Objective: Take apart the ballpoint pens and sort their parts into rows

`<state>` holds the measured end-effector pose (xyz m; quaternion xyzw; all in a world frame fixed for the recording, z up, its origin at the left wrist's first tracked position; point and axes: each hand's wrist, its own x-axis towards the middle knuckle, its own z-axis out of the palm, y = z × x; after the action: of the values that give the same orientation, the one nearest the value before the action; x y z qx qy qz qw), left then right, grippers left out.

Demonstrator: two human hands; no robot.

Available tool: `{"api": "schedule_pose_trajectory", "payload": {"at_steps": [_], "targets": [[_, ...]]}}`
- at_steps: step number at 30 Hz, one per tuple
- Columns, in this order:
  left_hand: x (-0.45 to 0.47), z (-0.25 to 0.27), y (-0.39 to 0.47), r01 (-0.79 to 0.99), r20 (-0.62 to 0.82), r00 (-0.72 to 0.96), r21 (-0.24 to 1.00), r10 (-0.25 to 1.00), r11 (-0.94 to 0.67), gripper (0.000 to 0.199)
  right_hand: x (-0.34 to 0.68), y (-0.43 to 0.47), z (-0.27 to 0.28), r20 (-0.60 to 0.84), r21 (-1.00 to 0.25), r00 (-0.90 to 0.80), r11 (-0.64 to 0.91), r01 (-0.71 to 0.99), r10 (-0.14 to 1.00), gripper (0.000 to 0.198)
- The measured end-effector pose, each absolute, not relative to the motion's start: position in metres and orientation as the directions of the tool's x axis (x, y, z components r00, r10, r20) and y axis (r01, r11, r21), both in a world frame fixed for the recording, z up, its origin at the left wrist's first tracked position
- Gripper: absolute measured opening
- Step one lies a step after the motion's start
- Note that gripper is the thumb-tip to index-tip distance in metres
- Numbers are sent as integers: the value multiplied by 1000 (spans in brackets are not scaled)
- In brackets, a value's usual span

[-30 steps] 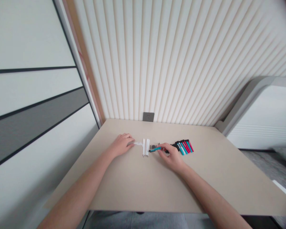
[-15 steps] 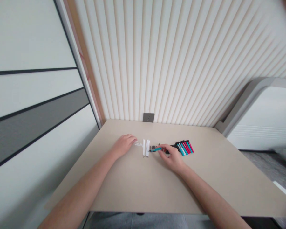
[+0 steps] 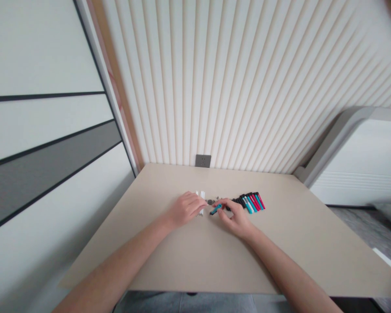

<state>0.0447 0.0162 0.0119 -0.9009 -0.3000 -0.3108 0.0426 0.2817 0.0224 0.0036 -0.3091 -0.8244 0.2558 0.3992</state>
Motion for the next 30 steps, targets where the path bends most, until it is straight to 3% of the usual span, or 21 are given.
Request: {"api": "schedule_pose_trajectory", "payload": {"at_steps": [7,21,30], "targets": [[48,16,11,533,635,631,64,446,-844,16,276,20,6,524,-553,-588,771,316,617,17],[49,17,11,511,636,632,86,442,-855,14,275,20,4,492,-550,-615,768,329,616,18],[49,16,11,514,583,688,31,433,-858,18,273,18,6,472,-552,-639,769,323,607,17]]}}
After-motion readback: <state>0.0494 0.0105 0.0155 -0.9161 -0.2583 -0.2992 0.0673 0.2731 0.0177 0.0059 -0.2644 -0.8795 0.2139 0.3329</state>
